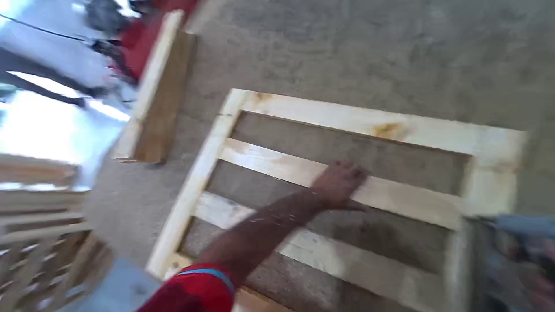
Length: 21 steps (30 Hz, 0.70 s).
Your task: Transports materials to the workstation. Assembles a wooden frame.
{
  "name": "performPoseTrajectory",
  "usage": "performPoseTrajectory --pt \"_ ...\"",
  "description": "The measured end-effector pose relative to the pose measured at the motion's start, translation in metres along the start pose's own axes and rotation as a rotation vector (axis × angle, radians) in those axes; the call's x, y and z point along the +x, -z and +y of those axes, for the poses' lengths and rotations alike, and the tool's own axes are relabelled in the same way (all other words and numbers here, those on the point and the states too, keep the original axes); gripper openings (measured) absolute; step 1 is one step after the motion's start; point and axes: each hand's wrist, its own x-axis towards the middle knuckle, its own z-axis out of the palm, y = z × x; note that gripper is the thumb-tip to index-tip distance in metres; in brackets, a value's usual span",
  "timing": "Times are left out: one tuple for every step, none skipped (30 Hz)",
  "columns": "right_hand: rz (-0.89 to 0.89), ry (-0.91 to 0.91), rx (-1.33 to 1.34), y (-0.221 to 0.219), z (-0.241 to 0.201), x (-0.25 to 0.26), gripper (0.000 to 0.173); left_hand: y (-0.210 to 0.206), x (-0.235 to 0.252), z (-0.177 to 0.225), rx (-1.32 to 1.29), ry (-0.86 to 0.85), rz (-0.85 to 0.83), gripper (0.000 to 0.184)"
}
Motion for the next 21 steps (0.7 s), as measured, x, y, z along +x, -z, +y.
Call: performPoseTrajectory --pt "0.045 -0.008 0.03 0.017 0.015 0.007 0.045 -0.003 -0.003 0.001 -0.02 -0.02 0.012 0.089" --pt "0.114 -0.01 0.045 0.028 0.023 0.004 0.048 -0.007 -0.002 0.004 -0.02 -0.039 0.023 0.09" --pt "0.161 -0.006 0.047 0.034 0.023 0.0 0.051 -0.008 0.002 0.006 -0.006 -0.042 0.022 0.092" --pt "0.179 0.002 0.046 0.035 0.019 -0.003 0.051 -0.007 0.007 0.006 0.015 -0.029 -0.006 0.094" --pt "0.18 0.01 0.055 0.034 0.014 -0.006 0.051 -0.006 0.01 0.007 0.026 -0.008 -0.047 0.095" --pt "0.17 0.011 0.062 0.034 0.009 -0.009 0.051 -0.004 0.012 0.008 0.038 0.014 -0.082 0.096" --pt "0.151 0.005 0.07 0.035 0.005 -0.01 0.051 -0.004 0.012 0.009 0.049 0.024 -0.091 0.097" --pt "0.131 -0.006 0.079 0.037 0.002 -0.009 0.052 -0.004 0.012 0.01 0.057 0.028 -0.081 0.097" --pt "0.121 -0.016 0.091 0.038 0.0 -0.006 0.052 -0.004 0.011 0.01 0.059 0.025 -0.062 0.097" --pt "0.114 -0.027 0.093 0.037 -0.002 -0.002 0.053 -0.005 0.011 0.01 0.061 0.02 -0.043 0.098" --pt "0.11 -0.041 0.09 0.036 -0.003 0.002 0.053 -0.006 0.011 0.01 0.067 0.018 -0.037 0.099" --pt "0.102 -0.053 0.087 0.034 -0.004 0.006 0.054 -0.006 0.011 0.009 0.075 0.02 -0.039 0.1" --pt "0.095 -0.06 0.081 0.031 -0.005 0.011 0.055 -0.007 0.012 0.009 0.082 0.024 -0.046 0.1" --pt "0.089 -0.061 0.077 0.028 -0.006 0.016 0.055 -0.007 0.012 0.009 0.086 0.028 -0.052 0.1" --pt "0.088 -0.061 0.072 0.025 -0.006 0.02 0.056 -0.007 0.012 0.009 0.088 0.031 -0.054 0.1" --pt "0.088 -0.06 0.063 0.022 -0.006 0.024 0.056 -0.007 0.011 0.009 0.087 0.037 -0.057 0.1" --pt "0.09 -0.058 0.057 0.02 -0.007 0.027 0.056 -0.008 0.011 0.01 0.093 0.046 -0.059 0.099" --pt "0.087 -0.057 0.057 0.019 -0.008 0.029 0.056 -0.008 0.011 0.009 0.103 0.054 -0.066 0.1" --pt "0.082 -0.058 0.061 0.019 -0.007 0.031 0.055 -0.008 0.011 0.009 0.108 0.055 -0.068 0.1" --pt "0.079 -0.059 0.064 0.019 -0.007 0.032 0.055 -0.009 0.01 0.008 0.112 0.054 -0.069 0.1" --pt "0.081 -0.061 0.062 0.02 -0.007 0.033 0.054 -0.009 0.01 0.008 0.119 0.048 -0.069 0.101"
